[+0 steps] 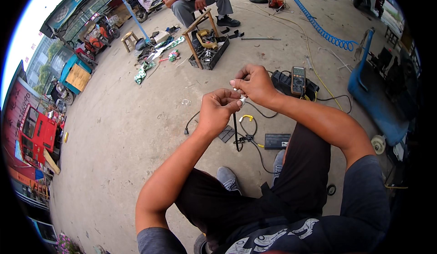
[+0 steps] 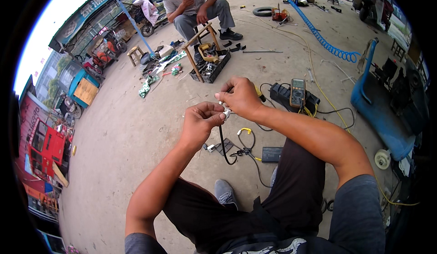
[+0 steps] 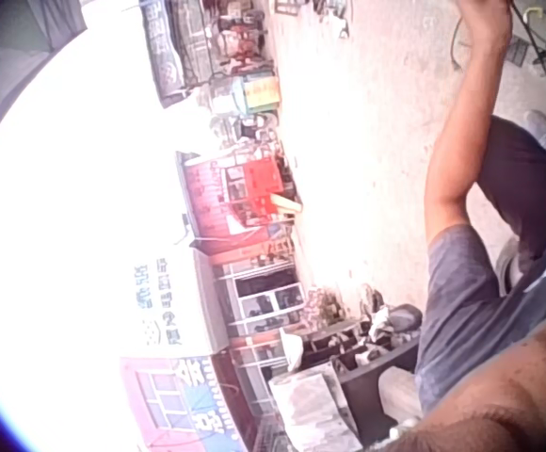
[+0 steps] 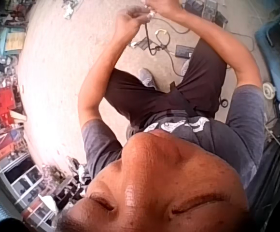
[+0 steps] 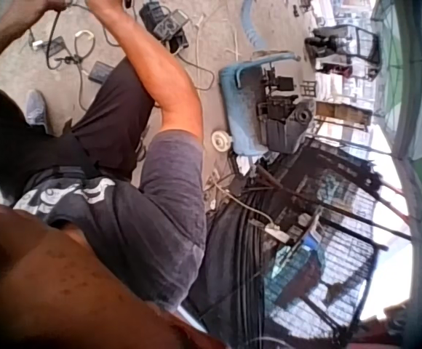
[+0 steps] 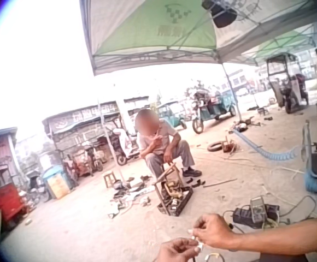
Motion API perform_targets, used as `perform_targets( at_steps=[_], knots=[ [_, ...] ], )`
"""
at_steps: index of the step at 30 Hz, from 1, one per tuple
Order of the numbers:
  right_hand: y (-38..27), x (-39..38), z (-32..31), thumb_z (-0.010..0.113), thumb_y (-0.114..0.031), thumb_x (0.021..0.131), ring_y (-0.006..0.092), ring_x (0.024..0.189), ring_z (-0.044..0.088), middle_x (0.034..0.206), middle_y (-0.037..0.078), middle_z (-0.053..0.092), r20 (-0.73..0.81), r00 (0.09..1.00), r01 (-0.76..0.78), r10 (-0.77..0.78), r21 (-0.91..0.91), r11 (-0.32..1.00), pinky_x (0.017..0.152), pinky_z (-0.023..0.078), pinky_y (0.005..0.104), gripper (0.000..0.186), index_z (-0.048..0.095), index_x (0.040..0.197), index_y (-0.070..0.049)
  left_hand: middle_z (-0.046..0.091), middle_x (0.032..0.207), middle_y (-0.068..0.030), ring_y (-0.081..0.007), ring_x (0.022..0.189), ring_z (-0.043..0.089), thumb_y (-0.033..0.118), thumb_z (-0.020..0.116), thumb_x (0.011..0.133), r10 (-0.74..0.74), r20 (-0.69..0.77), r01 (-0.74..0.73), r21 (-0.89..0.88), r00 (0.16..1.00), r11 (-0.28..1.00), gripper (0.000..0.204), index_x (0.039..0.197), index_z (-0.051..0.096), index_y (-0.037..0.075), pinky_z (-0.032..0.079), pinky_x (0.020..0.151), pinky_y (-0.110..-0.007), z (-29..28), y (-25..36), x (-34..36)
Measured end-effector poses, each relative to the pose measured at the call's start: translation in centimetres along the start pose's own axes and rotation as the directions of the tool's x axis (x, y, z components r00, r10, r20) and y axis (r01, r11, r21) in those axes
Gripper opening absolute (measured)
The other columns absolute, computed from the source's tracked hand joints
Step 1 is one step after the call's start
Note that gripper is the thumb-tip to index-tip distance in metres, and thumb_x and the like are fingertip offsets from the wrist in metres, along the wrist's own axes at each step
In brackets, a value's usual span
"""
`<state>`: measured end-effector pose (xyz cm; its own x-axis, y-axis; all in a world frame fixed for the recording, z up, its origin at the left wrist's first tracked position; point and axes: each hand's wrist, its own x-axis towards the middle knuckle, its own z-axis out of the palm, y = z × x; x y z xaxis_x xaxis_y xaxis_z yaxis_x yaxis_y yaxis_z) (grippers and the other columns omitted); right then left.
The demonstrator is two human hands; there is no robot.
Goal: The person strips the insulation from a black cable using a knife, then uses a multimeter to test the exposed wires. They continue to strip and prepare the cable ends for connection.
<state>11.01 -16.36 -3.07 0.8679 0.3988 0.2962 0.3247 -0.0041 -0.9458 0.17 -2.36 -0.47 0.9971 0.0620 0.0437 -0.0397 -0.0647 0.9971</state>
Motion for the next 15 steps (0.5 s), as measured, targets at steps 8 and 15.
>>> perform_targets(
  at_steps=[8, 15],
  knots=[
    [-0.3, 0.3, -0.4, 0.076, -0.011, 0.086, 0.0094, 0.059, 0.064, 0.075, 0.01, 0.068, 0.046, 0.998, -0.047, 0.038, 0.197, 0.979, 0.048, 0.051, 0.0224, 0.022, 0.061, 0.09, 0.004, 0.07, 0.074, -0.0067, -0.01, 0.065, 0.063, 0.002, 0.078, 0.082, 0.084, -0.107, -0.062, 0.193, 0.991, 0.979, 0.013, 0.089, 0.069, -0.004, 0.05, 0.058, -0.024, -0.3, -0.1, 0.1],
    [-1.1, 0.1, -0.4, 0.076, -0.011, 0.087, 0.0087, 0.059, 0.063, 0.076, 0.01, 0.068, 0.056, 0.997, -0.064, 0.054, 0.197, 0.978, 0.048, 0.052, 0.022, 0.022, 0.061, 0.091, 0.005, 0.067, 0.077, -0.0063, -0.0091, 0.066, 0.06, 0.006, 0.078, 0.083, 0.17, -0.174, -0.103, 0.34, 0.97, 0.935, 0.027, 0.103, 0.063, -0.007, 0.049, 0.058, -0.025, -0.6, -1.3, 0.6]
  ],
)
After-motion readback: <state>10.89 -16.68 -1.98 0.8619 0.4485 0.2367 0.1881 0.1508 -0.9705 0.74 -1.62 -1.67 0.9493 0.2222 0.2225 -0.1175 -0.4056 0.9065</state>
